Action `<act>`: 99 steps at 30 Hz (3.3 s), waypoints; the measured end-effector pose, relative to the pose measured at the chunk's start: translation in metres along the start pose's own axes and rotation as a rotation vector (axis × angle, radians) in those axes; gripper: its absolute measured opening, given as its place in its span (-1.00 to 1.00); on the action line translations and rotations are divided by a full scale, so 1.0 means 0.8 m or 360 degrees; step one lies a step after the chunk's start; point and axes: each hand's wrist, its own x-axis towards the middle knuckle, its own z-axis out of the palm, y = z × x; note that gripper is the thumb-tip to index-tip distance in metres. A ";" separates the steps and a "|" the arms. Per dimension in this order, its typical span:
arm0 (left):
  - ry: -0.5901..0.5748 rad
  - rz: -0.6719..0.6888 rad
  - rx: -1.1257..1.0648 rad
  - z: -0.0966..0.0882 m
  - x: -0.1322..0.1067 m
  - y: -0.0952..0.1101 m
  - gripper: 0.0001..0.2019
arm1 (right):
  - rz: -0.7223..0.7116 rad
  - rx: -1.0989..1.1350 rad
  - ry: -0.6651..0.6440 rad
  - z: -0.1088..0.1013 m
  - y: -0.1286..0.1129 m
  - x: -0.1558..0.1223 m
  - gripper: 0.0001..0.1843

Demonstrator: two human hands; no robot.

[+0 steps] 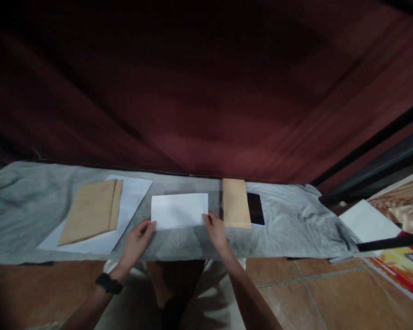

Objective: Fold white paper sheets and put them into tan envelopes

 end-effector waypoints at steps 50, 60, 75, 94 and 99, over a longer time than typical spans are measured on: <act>-0.0321 -0.0383 0.1151 0.011 0.033 0.051 -0.64 | -0.0400 -0.0957 -0.0197 0.078 -0.035 0.019 -0.43; -0.0141 0.0508 0.0994 0.087 0.035 0.060 -0.52 | -0.0405 -0.0949 -0.0196 0.079 -0.036 0.016 -0.42; -0.0180 0.0433 0.1090 0.102 0.057 0.024 -0.41 | -0.0403 -0.0940 -0.0198 0.078 -0.036 0.017 -0.45; -0.0261 0.0391 0.1015 0.083 0.053 0.030 -0.40 | -0.0569 -0.0746 -0.0424 0.122 -0.072 0.060 -0.44; -0.0241 0.0387 0.0988 0.089 0.055 0.027 -0.40 | -0.0510 -0.0846 -0.0303 0.106 -0.048 0.063 -0.43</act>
